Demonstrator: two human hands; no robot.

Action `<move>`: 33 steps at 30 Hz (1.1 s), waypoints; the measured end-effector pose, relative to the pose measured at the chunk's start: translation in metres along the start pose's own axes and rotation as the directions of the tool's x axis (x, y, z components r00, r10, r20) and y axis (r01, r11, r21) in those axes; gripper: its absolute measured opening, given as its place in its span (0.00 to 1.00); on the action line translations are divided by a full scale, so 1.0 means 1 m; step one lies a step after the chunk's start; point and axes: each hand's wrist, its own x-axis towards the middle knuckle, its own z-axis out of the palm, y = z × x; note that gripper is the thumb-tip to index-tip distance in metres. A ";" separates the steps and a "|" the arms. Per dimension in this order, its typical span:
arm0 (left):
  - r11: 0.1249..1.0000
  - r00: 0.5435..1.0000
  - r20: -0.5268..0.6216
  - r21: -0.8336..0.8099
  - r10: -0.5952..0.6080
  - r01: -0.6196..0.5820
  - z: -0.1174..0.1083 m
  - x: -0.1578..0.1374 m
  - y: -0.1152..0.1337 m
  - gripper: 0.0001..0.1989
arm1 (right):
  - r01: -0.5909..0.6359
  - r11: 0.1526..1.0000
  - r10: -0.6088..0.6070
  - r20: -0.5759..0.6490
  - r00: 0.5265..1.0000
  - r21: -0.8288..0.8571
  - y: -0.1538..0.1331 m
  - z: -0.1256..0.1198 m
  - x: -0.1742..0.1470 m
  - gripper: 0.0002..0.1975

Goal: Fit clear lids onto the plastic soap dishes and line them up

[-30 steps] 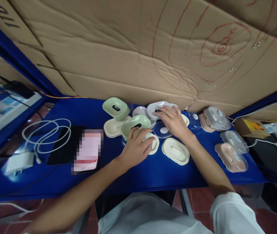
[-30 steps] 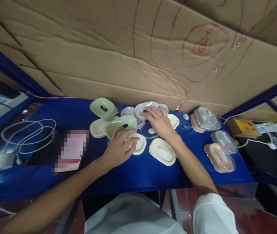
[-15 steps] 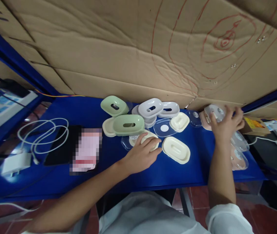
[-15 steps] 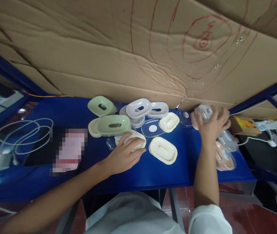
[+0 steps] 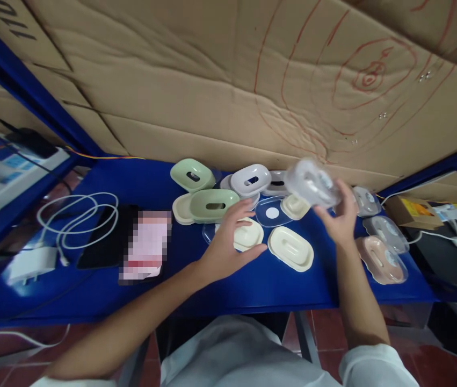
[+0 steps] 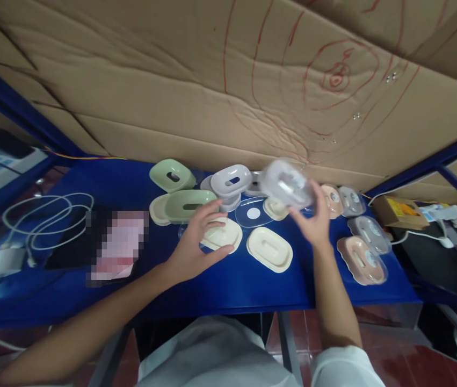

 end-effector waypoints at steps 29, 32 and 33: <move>0.987 0.984 -0.130 0.088 -0.124 0.136 -0.015 0.006 -0.004 0.53 | 0.213 0.949 -0.304 0.499 0.812 0.233 -0.067 0.042 -0.023 0.37; 0.987 0.989 -0.079 0.082 -0.128 0.135 -0.017 0.006 -0.006 0.54 | 0.182 0.910 -0.355 0.472 0.807 0.373 -0.082 0.051 -0.031 0.25; 0.988 0.990 -0.067 0.088 -0.123 0.129 -0.018 0.007 -0.007 0.54 | 0.146 0.901 -0.338 0.452 0.826 0.408 -0.082 0.051 -0.032 0.22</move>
